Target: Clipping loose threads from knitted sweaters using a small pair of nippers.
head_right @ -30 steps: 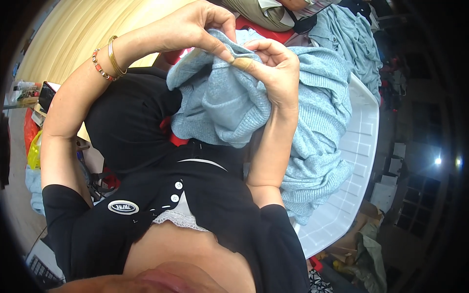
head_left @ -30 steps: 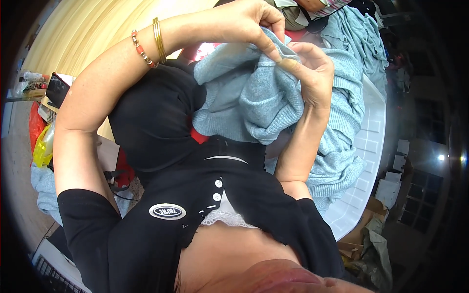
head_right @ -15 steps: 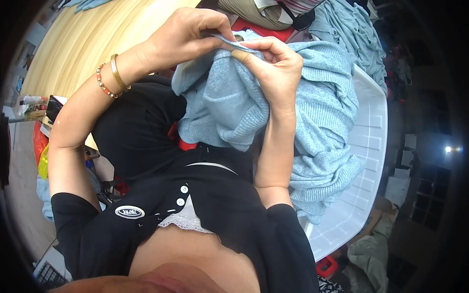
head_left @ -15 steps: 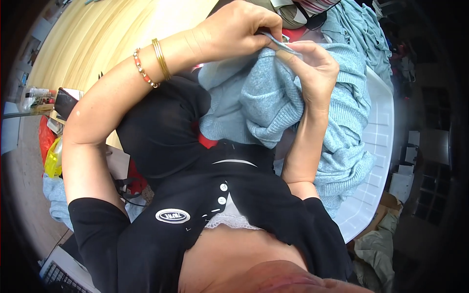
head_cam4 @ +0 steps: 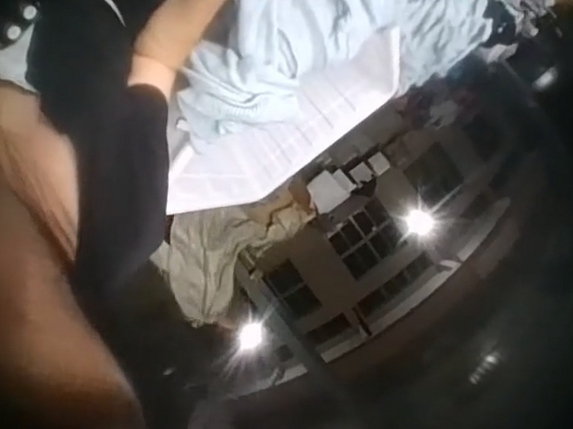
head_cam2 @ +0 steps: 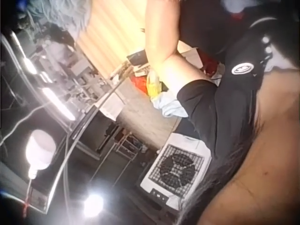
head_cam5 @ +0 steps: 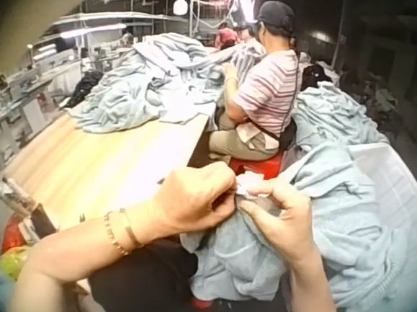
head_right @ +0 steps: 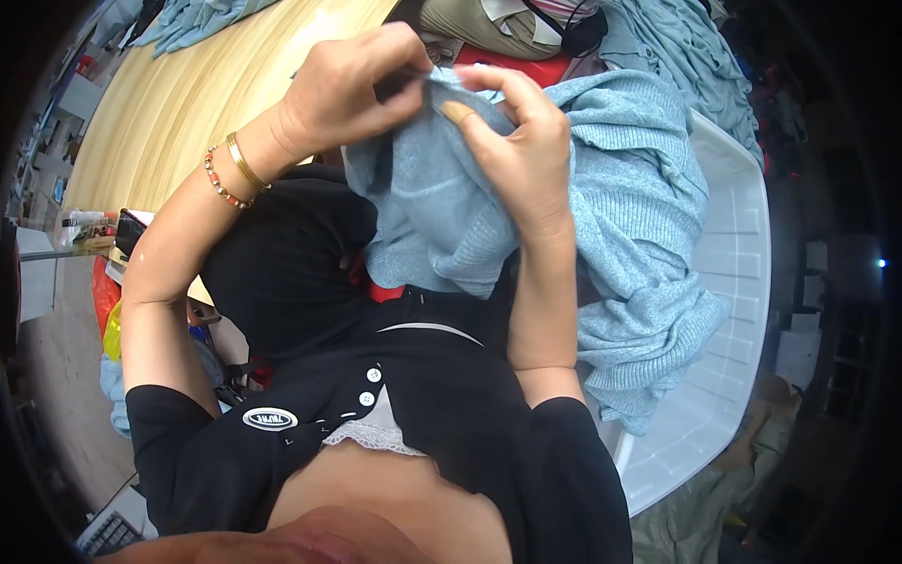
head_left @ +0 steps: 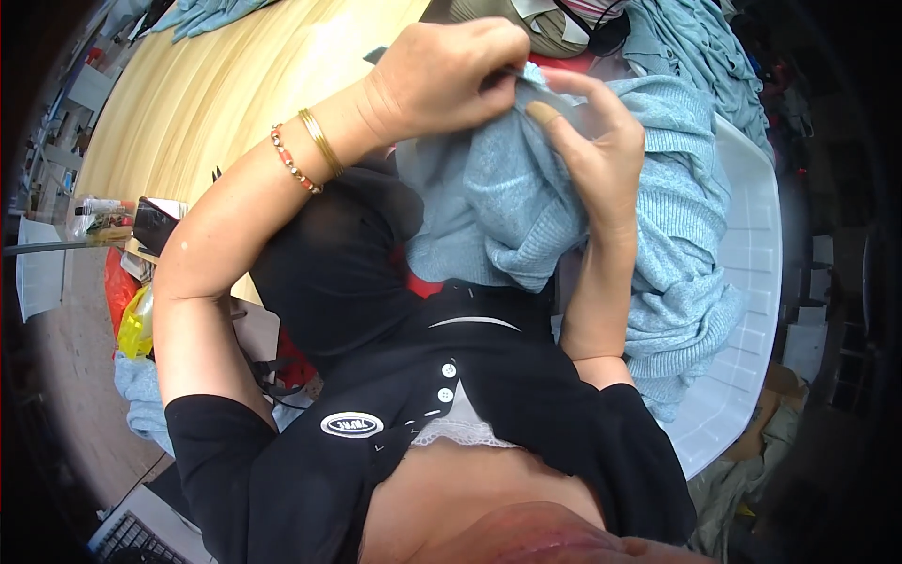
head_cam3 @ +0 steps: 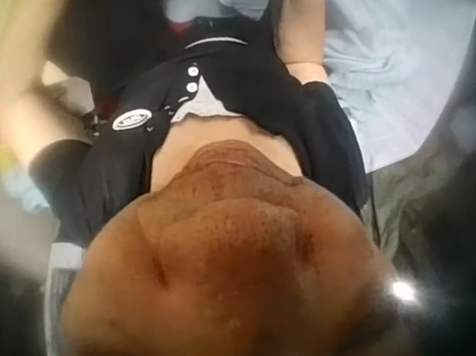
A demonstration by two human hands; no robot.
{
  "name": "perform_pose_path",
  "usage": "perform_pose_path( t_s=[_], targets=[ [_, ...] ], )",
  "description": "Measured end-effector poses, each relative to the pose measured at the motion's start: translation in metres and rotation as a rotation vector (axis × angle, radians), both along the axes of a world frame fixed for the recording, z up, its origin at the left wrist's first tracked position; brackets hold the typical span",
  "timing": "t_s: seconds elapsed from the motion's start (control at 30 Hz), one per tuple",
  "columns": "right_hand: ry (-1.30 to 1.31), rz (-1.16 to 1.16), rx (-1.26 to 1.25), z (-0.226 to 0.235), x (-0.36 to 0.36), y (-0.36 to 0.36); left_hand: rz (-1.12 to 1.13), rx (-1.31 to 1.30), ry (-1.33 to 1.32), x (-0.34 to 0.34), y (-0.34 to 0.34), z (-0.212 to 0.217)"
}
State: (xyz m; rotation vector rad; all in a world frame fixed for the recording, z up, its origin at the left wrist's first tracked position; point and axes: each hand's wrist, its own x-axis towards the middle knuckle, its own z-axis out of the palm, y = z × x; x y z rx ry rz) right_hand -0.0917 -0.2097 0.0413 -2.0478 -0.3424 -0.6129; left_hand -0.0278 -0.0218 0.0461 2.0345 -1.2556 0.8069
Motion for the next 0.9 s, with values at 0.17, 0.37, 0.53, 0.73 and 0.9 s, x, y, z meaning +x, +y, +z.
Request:
perform_pose_path(
  t_s=[0.17,0.37,0.53,0.73,0.9],
  targets=[
    [0.318,0.104,-0.079,-0.015,0.006,-0.058,-0.372,-0.186,0.474,0.023,0.001,-0.001],
    [0.297,0.007,0.074,-0.020,0.001,-0.086,-0.135,0.354,1.034,0.047,0.048,-0.011],
    [0.157,-0.138,0.204,-0.021,0.001,-0.095,-0.035,0.221,0.949,0.056,0.064,-0.018],
    [0.067,-0.010,0.678,-0.019,0.003,-0.104,-0.034,0.220,0.989,0.060,0.063,-0.019],
    [-0.097,-0.077,0.535,-0.011,0.000,-0.089,-0.773,-0.059,0.967,0.053,0.054,0.000]
  ],
)
